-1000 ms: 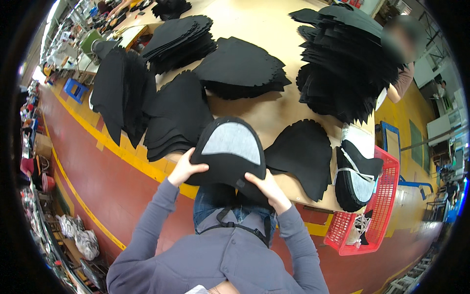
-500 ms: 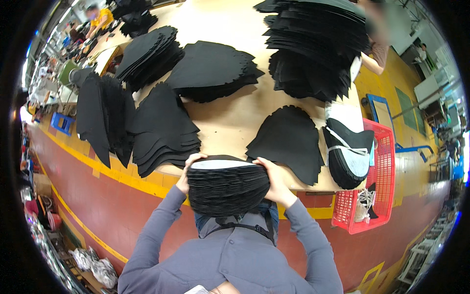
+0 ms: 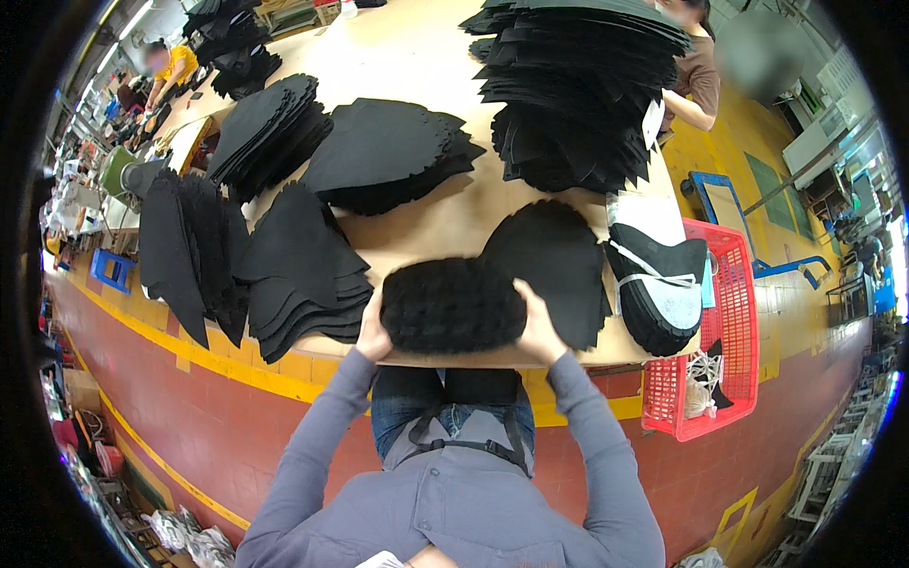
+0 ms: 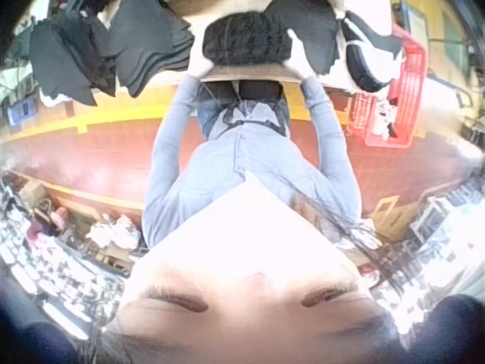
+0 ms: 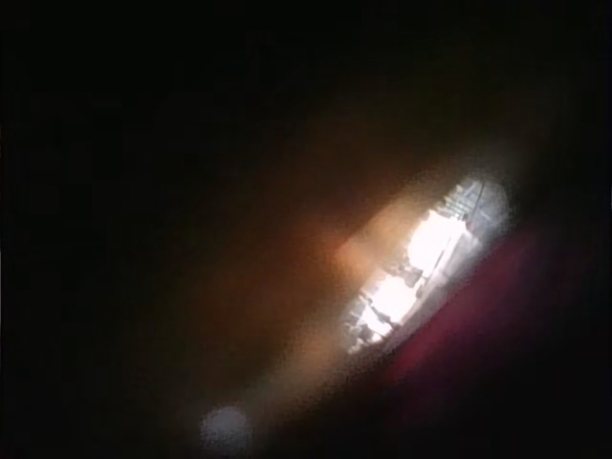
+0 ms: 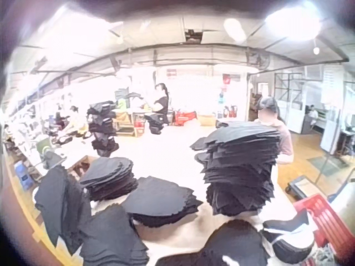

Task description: The person repeatedly picks up black fabric pieces from a table, aligns them into neat stacks, and places them back down. The person also ties a bundle of stacked pieces with a white string. The work occurs at a large table in a factory setting with other workers visible in the background.

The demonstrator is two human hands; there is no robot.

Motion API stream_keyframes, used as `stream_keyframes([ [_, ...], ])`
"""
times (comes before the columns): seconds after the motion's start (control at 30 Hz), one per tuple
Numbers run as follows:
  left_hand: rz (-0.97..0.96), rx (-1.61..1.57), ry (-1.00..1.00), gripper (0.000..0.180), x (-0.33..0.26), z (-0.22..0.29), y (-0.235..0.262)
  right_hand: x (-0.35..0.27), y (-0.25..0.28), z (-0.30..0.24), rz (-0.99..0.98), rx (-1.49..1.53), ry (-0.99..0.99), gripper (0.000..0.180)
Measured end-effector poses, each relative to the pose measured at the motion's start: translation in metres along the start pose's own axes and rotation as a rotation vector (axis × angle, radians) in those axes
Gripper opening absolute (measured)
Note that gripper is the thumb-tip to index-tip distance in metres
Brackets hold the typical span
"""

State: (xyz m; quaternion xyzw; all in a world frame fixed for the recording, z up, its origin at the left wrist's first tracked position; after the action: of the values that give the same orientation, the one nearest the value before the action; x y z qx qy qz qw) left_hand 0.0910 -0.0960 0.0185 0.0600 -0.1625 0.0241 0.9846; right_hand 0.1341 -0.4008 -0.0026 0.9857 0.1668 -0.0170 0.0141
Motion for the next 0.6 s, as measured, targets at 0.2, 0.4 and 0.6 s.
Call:
stream_keyframes([
  [0.2, -0.005, -0.019, 0.165, 0.084, 0.011, 0.027, -0.004, 0.011, 0.011, -0.086, -0.003, -0.404, 0.105, 0.083],
  [0.4, -0.048, -0.029, 0.115, 0.082, -0.036, 0.006, 0.008, -0.024, -0.018, -0.059, -0.104, -0.22, 0.141, 0.068],
  [0.6, 0.008, -0.082, 0.371, 0.077, -0.06, 0.05, 0.021, -0.035, -0.028, -0.089, -0.058, -0.481, 0.123, 0.077],
])
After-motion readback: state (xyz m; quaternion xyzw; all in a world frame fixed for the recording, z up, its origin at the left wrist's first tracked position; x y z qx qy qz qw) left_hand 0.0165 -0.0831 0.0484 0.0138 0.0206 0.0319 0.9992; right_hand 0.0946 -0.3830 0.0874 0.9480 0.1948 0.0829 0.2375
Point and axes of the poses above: each hand's wrist, its own x-axis towards the middle knuckle, its own y-axis out of the back of the hand, z = x × y, the point moved 1 cm from there along x, towards the middle knuckle, and after that the axes turned 7 degrees about -x, right-handed, at the moved point
